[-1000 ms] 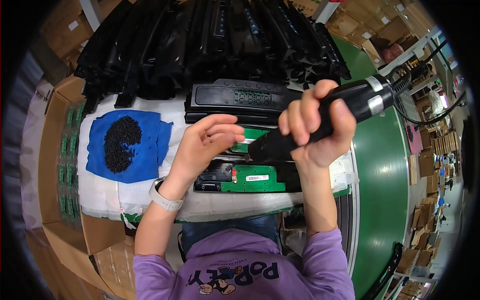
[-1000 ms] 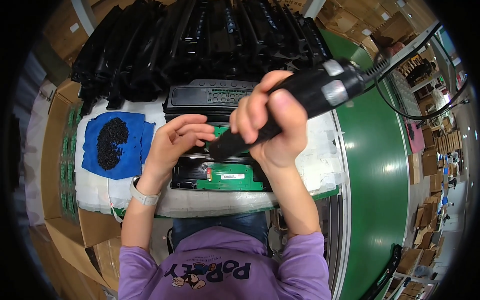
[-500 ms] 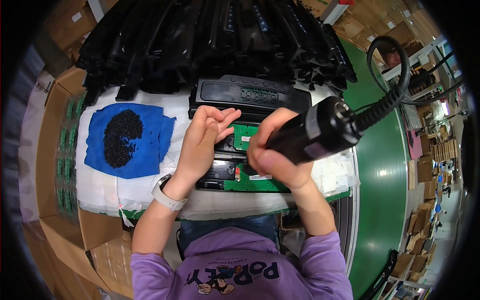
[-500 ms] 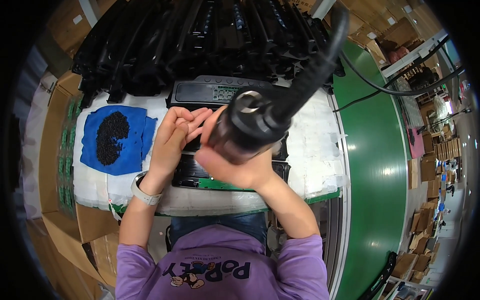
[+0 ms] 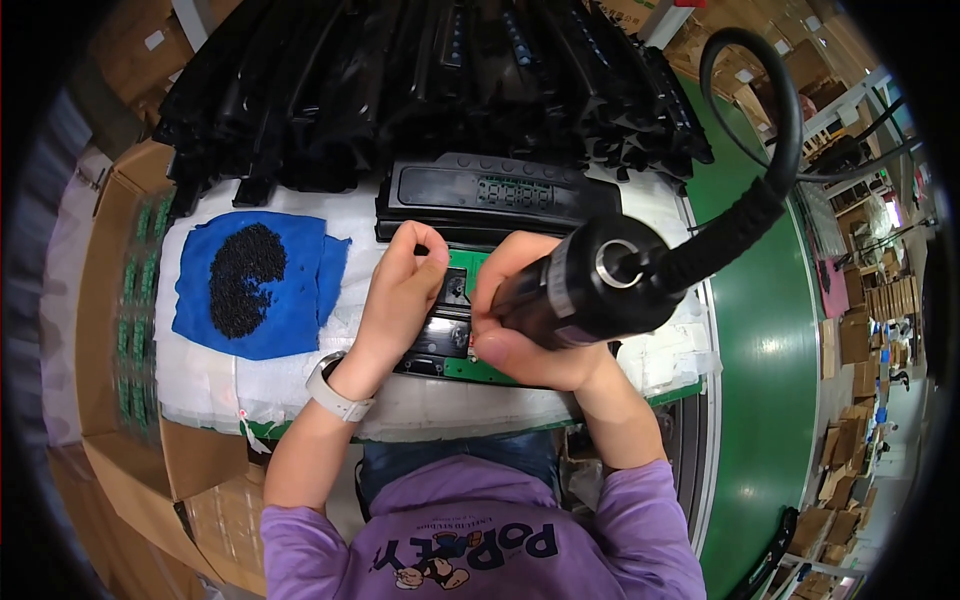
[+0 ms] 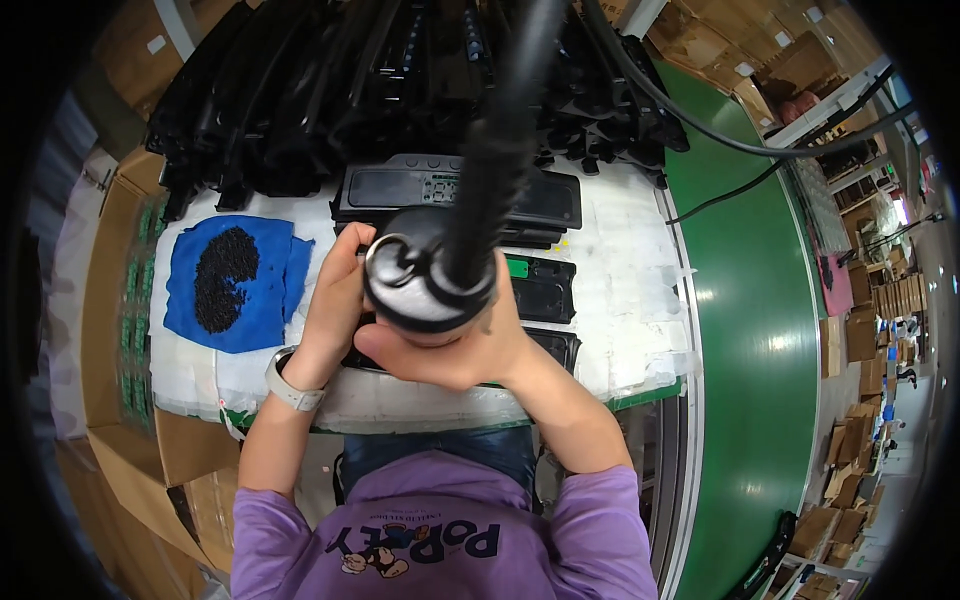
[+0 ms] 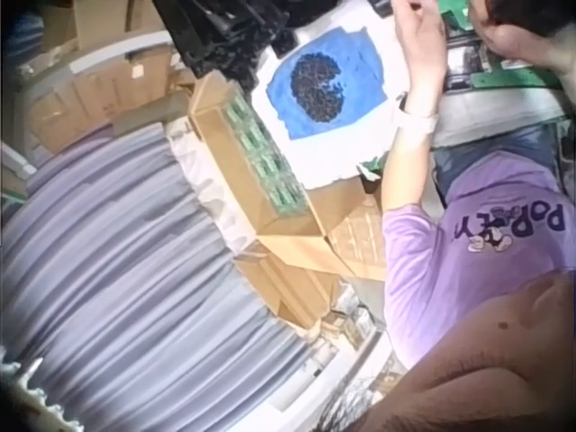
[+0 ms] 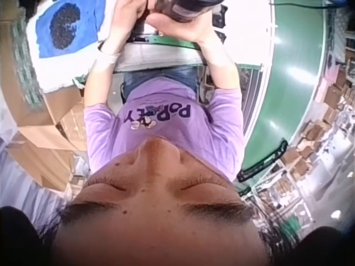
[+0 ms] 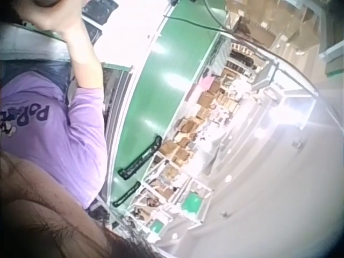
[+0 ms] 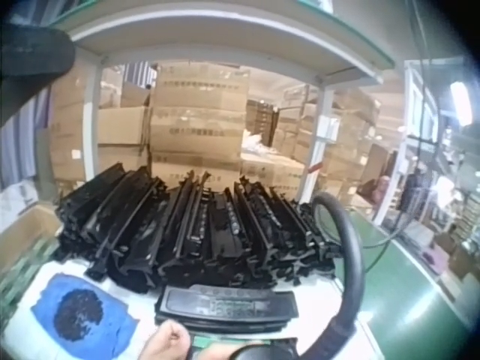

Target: Assembling components and using an electric screwdriver to secure parts of toner cartridges on a production line.

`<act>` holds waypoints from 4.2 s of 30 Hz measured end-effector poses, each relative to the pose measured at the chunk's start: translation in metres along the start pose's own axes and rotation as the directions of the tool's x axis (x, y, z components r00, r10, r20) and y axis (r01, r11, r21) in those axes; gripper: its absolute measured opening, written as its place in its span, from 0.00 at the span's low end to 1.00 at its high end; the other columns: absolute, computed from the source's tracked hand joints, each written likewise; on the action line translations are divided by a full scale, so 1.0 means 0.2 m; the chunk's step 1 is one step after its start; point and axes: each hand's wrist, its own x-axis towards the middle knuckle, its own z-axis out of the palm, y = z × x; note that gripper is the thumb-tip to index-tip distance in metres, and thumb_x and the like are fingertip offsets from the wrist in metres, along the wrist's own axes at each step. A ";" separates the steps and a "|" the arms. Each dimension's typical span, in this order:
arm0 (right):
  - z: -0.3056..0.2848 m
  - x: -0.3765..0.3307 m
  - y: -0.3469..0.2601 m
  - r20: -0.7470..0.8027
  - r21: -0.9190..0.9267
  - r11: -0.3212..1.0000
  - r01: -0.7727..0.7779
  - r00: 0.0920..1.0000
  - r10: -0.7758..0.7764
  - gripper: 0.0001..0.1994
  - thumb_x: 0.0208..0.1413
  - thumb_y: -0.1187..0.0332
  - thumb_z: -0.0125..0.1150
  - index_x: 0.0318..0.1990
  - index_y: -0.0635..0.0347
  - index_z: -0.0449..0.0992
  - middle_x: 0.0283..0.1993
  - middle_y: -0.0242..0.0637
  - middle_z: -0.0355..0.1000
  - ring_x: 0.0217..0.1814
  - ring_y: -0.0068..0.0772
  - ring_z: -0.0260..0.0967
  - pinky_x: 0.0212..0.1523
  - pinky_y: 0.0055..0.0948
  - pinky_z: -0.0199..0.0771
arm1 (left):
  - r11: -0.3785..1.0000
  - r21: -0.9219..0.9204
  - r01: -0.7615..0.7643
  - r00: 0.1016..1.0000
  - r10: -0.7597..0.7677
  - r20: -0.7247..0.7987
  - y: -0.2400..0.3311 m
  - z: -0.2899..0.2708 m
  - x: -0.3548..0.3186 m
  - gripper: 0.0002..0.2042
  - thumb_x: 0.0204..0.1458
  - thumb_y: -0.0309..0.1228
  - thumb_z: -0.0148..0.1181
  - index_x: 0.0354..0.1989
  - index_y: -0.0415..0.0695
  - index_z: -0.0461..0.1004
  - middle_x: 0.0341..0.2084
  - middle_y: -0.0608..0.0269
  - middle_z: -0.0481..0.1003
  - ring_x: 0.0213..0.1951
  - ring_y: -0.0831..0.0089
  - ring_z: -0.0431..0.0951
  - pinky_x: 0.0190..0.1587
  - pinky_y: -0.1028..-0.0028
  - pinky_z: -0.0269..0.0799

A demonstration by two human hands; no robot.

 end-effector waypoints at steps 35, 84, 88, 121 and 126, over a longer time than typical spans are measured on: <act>-0.19 0.00 -0.05 -0.366 0.493 0.779 0.386 0.905 -0.217 0.16 0.55 0.57 0.50 0.41 0.61 0.63 0.18 0.29 0.59 0.13 0.23 0.56 0.24 0.30 0.64 | 0.998 -0.047 0.051 0.942 -0.033 0.333 0.10 0.03 -0.06 0.07 0.47 0.18 0.59 0.35 0.34 0.72 0.27 0.58 0.76 0.28 0.76 0.77 0.30 0.81 0.73; -0.17 -0.02 -0.14 -0.372 0.351 0.815 0.461 0.867 -0.330 0.19 0.52 0.56 0.57 0.43 0.59 0.60 0.19 0.31 0.62 0.16 0.25 0.61 0.25 0.30 0.66 | 0.887 -0.328 0.324 0.921 -0.215 0.326 0.11 0.06 -0.08 0.10 0.59 0.32 0.50 0.38 0.37 0.71 0.27 0.65 0.72 0.25 0.82 0.68 0.31 0.81 0.69; -0.15 -0.02 -0.11 -0.371 0.301 0.843 0.446 0.869 -0.327 0.19 0.51 0.56 0.59 0.41 0.58 0.61 0.19 0.30 0.62 0.16 0.26 0.61 0.26 0.29 0.65 | 0.912 -0.278 0.303 0.937 -0.232 0.261 0.10 0.05 -0.09 0.09 0.58 0.30 0.51 0.40 0.36 0.71 0.28 0.63 0.73 0.25 0.82 0.69 0.31 0.80 0.70; -0.05 -0.16 -0.04 -0.167 0.299 0.953 -0.040 0.981 0.094 0.14 0.37 0.77 0.61 0.34 0.68 0.68 0.22 0.32 0.66 0.23 0.16 0.64 0.25 0.14 0.64 | 0.990 0.071 0.118 0.974 -0.130 0.188 0.08 0.04 -0.12 0.05 0.49 0.25 0.61 0.31 0.35 0.76 0.21 0.67 0.74 0.22 0.85 0.72 0.25 0.85 0.68; 0.02 -0.15 -0.05 -0.145 0.278 0.958 -0.066 0.983 0.110 0.15 0.39 0.73 0.64 0.34 0.66 0.65 0.20 0.32 0.64 0.18 0.19 0.60 0.20 0.18 0.61 | 0.995 0.033 0.090 0.976 -0.095 0.198 0.06 0.04 -0.12 0.05 0.49 0.25 0.60 0.31 0.35 0.76 0.21 0.67 0.74 0.22 0.85 0.71 0.26 0.84 0.68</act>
